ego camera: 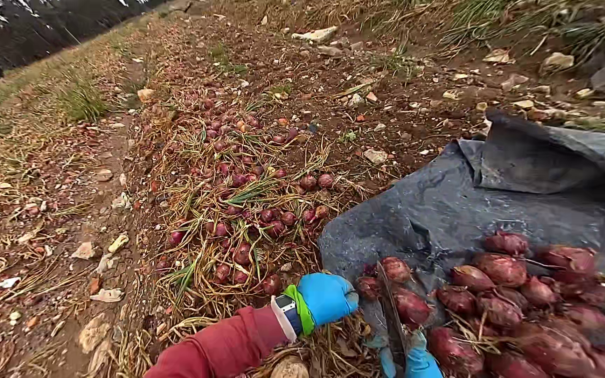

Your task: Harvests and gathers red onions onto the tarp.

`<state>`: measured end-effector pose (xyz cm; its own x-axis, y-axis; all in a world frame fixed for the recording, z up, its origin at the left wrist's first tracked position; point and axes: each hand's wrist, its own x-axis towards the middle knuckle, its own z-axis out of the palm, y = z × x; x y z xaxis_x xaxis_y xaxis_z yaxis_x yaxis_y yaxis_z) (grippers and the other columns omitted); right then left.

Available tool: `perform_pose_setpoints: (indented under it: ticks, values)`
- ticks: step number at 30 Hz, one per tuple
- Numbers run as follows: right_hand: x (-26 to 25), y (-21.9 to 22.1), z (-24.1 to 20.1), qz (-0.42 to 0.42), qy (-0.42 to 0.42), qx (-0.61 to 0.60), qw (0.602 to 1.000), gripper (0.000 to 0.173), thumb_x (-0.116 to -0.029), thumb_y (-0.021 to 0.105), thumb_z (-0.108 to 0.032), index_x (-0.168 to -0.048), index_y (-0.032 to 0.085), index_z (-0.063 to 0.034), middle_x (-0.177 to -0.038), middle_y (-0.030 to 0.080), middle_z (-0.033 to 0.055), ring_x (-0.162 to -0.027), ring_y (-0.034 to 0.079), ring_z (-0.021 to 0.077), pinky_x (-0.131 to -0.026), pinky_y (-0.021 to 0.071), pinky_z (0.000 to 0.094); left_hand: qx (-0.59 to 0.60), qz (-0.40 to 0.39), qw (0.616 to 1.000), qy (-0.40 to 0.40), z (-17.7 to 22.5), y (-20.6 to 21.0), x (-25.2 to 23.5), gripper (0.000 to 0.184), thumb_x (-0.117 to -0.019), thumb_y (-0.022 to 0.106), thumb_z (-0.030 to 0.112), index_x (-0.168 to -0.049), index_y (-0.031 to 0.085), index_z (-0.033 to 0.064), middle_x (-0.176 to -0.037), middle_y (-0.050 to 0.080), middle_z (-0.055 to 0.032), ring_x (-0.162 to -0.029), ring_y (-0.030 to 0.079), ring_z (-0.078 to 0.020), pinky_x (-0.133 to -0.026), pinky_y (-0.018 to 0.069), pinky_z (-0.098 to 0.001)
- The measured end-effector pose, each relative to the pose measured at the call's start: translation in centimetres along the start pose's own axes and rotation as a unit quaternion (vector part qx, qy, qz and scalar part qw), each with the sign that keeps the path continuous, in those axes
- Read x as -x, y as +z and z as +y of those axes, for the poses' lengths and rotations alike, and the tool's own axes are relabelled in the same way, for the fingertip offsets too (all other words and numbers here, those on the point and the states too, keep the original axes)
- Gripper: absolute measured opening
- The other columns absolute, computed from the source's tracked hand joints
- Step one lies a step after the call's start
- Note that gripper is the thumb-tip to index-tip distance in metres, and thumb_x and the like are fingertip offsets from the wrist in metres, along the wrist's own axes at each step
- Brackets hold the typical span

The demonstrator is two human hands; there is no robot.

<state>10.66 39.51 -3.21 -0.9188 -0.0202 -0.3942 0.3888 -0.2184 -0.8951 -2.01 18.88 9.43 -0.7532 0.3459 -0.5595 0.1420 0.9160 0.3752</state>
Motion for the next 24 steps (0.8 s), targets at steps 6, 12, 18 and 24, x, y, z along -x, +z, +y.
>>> perform_pose_setpoints:
  ticks: [6, 12, 18, 24]
  values:
    - [2.8, -1.3, -1.7, 0.000, 0.055, 0.091, 0.994, 0.071, -0.1072, 0.025, -0.059, -0.115, 0.067, -0.0018, -0.079, 0.073, 0.0123, -0.055, 0.066, 0.0229, -0.049, 0.0578, 0.0384, 0.180, 0.163, 0.948, -0.205, -14.8, -1.2, 11.2, 0.029, -0.1023, 0.060, 0.043, -0.105, 0.077, 0.0189, -0.092, 0.078, 0.0013, -0.088, 0.073, -0.0164, -0.085, 0.0586, -0.0513]
    - [7.6, 2.1, 2.0, -0.035, 0.156, 0.193, 0.968, 0.053, -0.1033, 0.050, -0.054, -0.113, 0.072, -0.0064, -0.080, 0.074, 0.0095, -0.060, 0.068, 0.0231, -0.054, 0.0573, 0.0405, -0.045, -0.061, 0.897, -0.435, -28.5, 5.0, 30.7, 0.044, -0.0988, 0.061, 0.044, -0.115, 0.073, 0.0042, -0.111, 0.073, -0.0217, -0.108, 0.070, -0.0389, -0.096, 0.0533, -0.0624]
    - [10.3, 4.4, 7.4, -0.019, 0.265, 0.135, 0.954, 0.047, -0.0973, 0.066, -0.047, -0.117, 0.068, -0.0048, -0.079, 0.072, 0.0092, -0.050, 0.060, 0.0187, -0.047, 0.0525, 0.0358, 0.005, 0.038, 0.961, -0.274, -22.4, 6.2, 18.3, 0.055, -0.0915, 0.067, 0.060, -0.139, 0.065, 0.0321, -0.136, 0.068, -0.0027, -0.123, 0.066, -0.0267, -0.106, 0.0512, -0.0584]
    - [7.9, 5.6, 7.9, -0.020, 0.282, 0.046, 0.958, 0.047, -0.1066, 0.050, -0.043, -0.127, 0.068, -0.0051, -0.092, 0.076, 0.0143, -0.076, 0.074, 0.0272, -0.071, 0.0634, 0.0437, -0.079, -0.010, 0.981, -0.177, -19.0, 9.3, -3.1, 0.058, -0.0894, 0.072, 0.011, -0.144, 0.052, 0.0048, -0.132, 0.062, -0.0237, -0.106, 0.069, -0.0435, -0.086, 0.0582, -0.0638]
